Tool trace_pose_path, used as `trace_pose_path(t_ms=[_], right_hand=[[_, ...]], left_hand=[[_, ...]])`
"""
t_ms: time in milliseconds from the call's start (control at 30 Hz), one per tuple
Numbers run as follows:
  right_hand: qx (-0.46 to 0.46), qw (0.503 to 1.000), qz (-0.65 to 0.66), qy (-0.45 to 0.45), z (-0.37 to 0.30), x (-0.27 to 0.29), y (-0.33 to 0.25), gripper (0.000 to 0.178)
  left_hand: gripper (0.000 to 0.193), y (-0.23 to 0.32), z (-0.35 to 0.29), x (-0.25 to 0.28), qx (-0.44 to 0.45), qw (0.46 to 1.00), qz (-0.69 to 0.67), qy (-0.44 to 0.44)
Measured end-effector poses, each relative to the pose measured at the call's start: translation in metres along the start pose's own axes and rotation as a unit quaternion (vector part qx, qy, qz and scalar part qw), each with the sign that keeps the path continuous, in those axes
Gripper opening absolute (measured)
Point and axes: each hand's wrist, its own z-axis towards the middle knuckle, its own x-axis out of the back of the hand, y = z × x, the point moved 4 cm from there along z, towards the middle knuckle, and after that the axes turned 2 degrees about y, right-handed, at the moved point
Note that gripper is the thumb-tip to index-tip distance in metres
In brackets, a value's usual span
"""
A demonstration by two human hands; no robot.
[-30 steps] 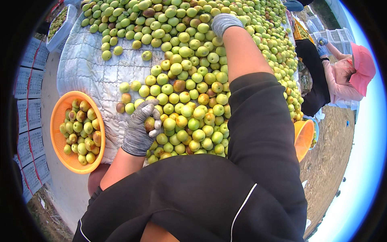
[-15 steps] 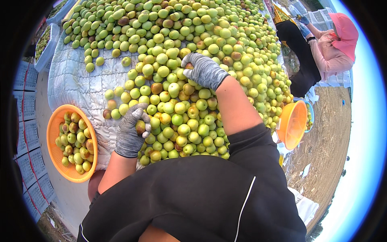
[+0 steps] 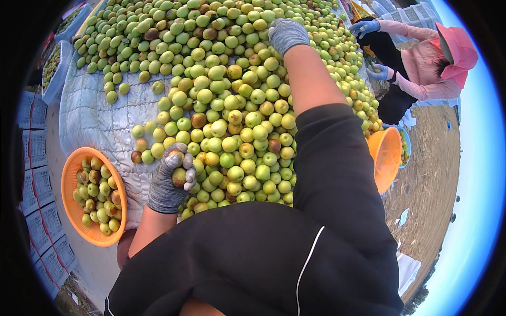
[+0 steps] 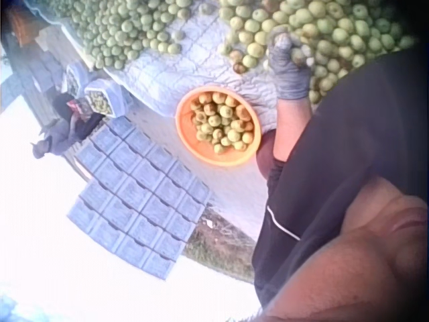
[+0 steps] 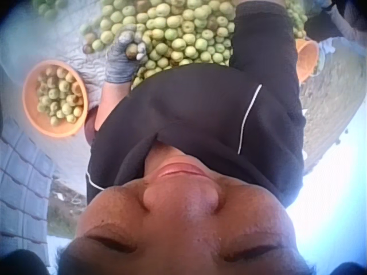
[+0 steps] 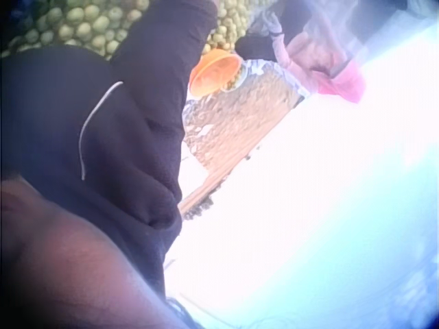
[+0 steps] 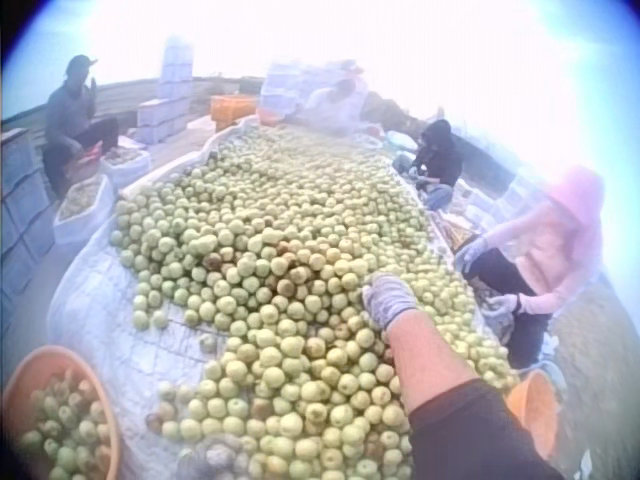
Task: The person sorts green plums from a large pile on a table into a white plastic crate using gloved hands. They repeatedly pick up handfuls of plums, inspect them, and place them into the crate. Another person is visible in the background performing a similar task.
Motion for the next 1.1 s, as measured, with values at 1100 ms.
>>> trace_pose_path(t_ms=[1100], right_hand=[[0.203, 0.958, 0.175, -0.106, -0.062, -0.068, -0.127, 0.034]], left_hand=[[0.065, 0.002, 0.004, 0.003, 0.055, 0.977, -0.2, -0.052]])
